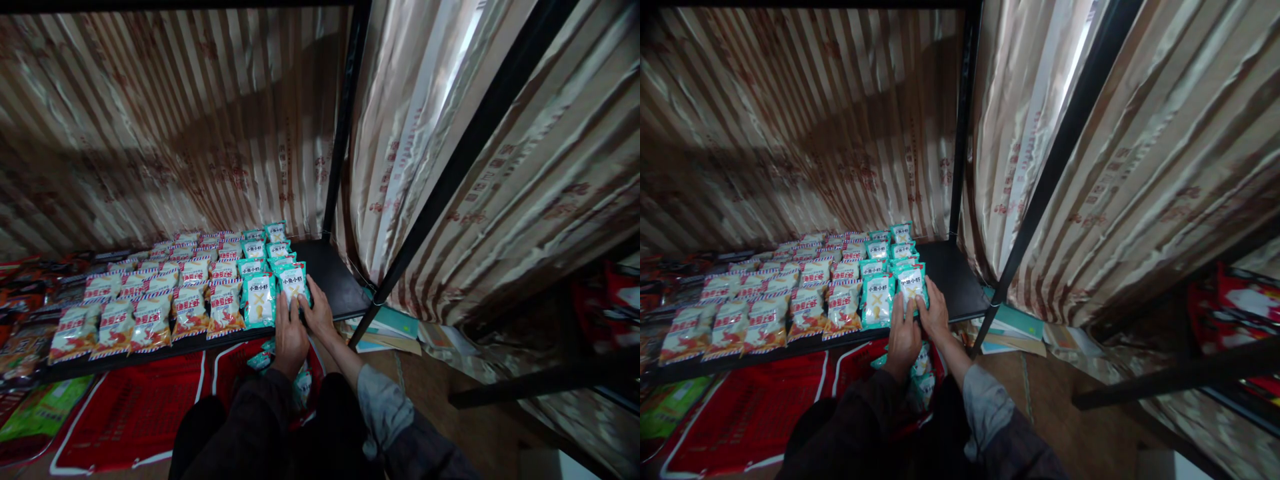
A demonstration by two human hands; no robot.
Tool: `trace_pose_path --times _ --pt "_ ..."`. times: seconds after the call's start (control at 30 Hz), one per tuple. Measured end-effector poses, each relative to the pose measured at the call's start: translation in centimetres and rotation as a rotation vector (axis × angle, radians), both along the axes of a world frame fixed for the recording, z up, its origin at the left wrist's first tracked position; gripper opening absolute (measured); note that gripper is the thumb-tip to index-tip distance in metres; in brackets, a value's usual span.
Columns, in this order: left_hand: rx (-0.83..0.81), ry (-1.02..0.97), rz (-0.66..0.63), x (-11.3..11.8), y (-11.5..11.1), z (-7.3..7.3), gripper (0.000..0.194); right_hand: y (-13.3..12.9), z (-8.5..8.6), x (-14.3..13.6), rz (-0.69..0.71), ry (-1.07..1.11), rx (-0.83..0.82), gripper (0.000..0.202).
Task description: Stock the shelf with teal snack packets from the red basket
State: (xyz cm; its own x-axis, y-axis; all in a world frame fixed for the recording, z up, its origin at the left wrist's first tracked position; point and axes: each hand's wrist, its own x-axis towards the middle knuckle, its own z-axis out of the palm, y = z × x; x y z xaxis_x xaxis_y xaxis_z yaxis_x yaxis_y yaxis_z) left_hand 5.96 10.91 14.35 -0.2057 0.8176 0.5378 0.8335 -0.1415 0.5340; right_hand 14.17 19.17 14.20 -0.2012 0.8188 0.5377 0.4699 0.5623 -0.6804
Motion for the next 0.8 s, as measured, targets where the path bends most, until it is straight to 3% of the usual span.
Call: trace_pose_path --times 0.27,0.8 --pt "0.034 0.104 0.011 -0.1 0.6 -0.9 0.055 0.4 1.1 -0.3 0.075 -0.173 0.198 0.049" --pt "0.060 0.105 -0.028 -0.4 0.2 -1.7 0.063 0.9 0.9 -1.2 0.120 -0.208 0.169 0.049"
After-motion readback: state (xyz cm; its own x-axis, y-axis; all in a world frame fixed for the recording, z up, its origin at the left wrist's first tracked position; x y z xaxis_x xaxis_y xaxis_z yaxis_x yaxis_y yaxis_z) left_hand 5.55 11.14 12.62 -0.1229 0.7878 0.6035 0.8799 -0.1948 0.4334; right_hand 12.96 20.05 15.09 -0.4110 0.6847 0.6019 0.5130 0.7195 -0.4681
